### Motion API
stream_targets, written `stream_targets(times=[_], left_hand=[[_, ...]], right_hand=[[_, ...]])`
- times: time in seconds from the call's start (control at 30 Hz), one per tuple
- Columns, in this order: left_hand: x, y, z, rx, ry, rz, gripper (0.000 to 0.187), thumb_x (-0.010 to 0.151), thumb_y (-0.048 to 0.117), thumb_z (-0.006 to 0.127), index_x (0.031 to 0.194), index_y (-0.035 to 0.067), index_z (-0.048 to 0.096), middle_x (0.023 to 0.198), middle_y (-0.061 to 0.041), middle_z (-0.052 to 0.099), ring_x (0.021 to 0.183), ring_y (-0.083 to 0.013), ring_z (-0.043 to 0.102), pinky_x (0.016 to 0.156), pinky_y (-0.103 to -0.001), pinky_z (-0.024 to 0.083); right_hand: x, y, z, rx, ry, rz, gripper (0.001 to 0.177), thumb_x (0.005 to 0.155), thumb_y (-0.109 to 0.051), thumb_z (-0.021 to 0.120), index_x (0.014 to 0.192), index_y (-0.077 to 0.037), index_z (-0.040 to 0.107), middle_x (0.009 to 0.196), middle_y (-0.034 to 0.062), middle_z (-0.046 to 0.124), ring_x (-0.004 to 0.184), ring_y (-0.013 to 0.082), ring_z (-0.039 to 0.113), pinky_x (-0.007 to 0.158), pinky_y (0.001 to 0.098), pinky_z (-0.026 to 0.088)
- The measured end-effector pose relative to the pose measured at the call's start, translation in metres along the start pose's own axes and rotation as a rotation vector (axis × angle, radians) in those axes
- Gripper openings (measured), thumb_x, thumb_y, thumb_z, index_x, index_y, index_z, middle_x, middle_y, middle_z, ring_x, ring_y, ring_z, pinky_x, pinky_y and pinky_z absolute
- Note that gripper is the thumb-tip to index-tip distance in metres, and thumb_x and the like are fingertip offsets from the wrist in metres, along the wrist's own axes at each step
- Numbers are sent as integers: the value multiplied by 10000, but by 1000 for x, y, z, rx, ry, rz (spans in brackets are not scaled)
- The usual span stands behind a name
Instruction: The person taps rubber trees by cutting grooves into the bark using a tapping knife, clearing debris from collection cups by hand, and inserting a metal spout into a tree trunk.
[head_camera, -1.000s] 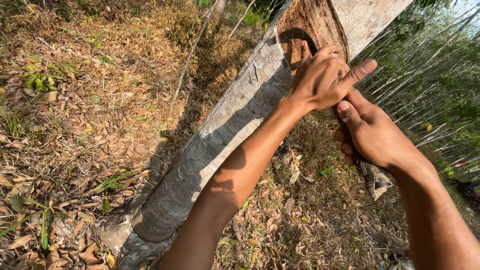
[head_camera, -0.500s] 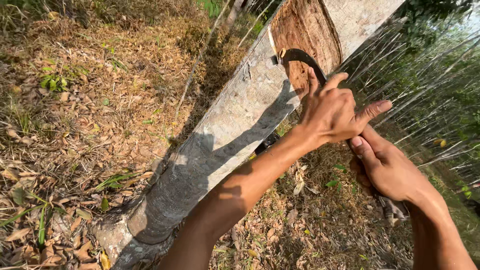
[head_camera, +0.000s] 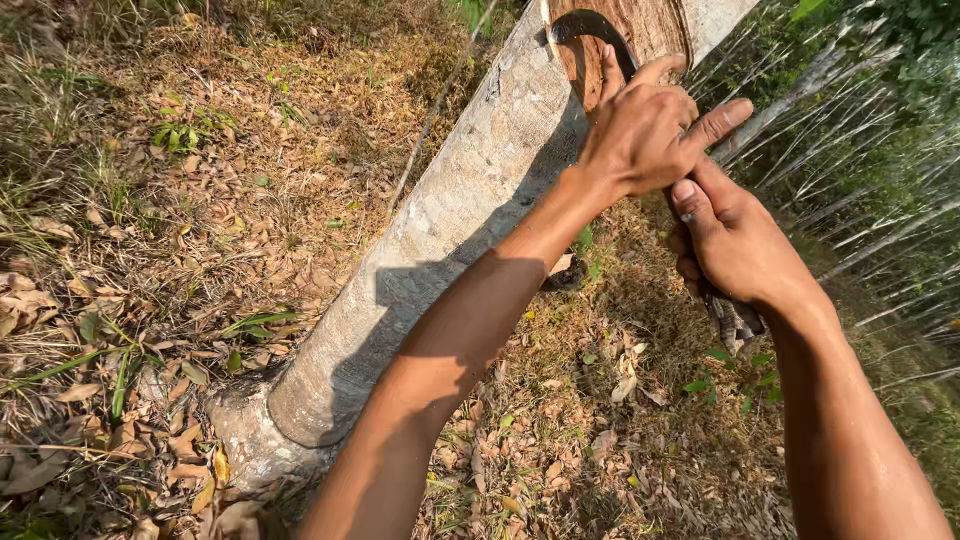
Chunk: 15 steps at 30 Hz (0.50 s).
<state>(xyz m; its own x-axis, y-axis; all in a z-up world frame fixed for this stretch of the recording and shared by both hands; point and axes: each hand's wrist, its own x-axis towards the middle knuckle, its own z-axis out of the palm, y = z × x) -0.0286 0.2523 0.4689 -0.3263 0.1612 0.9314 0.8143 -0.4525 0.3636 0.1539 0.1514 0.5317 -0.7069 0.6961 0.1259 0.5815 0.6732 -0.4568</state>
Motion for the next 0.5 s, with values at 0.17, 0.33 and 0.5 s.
stream_targets(times=[0.17, 0.33, 0.5], left_hand=[[-7, -4, 1, 40, 76, 62, 882, 907, 849, 212, 505, 184, 629, 810, -157, 742, 1312, -409, 534, 1151, -839, 125], [-16, 13, 11, 156, 73, 74, 862, 862, 861, 244, 487, 183, 622, 616, -87, 708, 1253, -359, 623, 1160, -865, 155], [-35, 16, 39, 176, 167, 86, 905, 878, 877, 225, 426, 165, 555, 529, -70, 626, 1208, -364, 648, 1099, -827, 329]], right_hand=[[14, 24, 3, -170, 27, -323, 526, 1105, -320, 373, 1626, -289, 302, 961, -156, 632, 552, 103, 560, 615, 293, 511], [15, 47, -8, -169, -17, -120, 569, 1122, -337, 379, 1688, -363, 320, 653, 91, 540, 520, 195, 526, 546, 406, 505], [28, 93, -18, -146, -30, -157, 528, 1122, -319, 378, 1649, -321, 407, 700, 115, 510, 544, 193, 469, 539, 402, 462]])
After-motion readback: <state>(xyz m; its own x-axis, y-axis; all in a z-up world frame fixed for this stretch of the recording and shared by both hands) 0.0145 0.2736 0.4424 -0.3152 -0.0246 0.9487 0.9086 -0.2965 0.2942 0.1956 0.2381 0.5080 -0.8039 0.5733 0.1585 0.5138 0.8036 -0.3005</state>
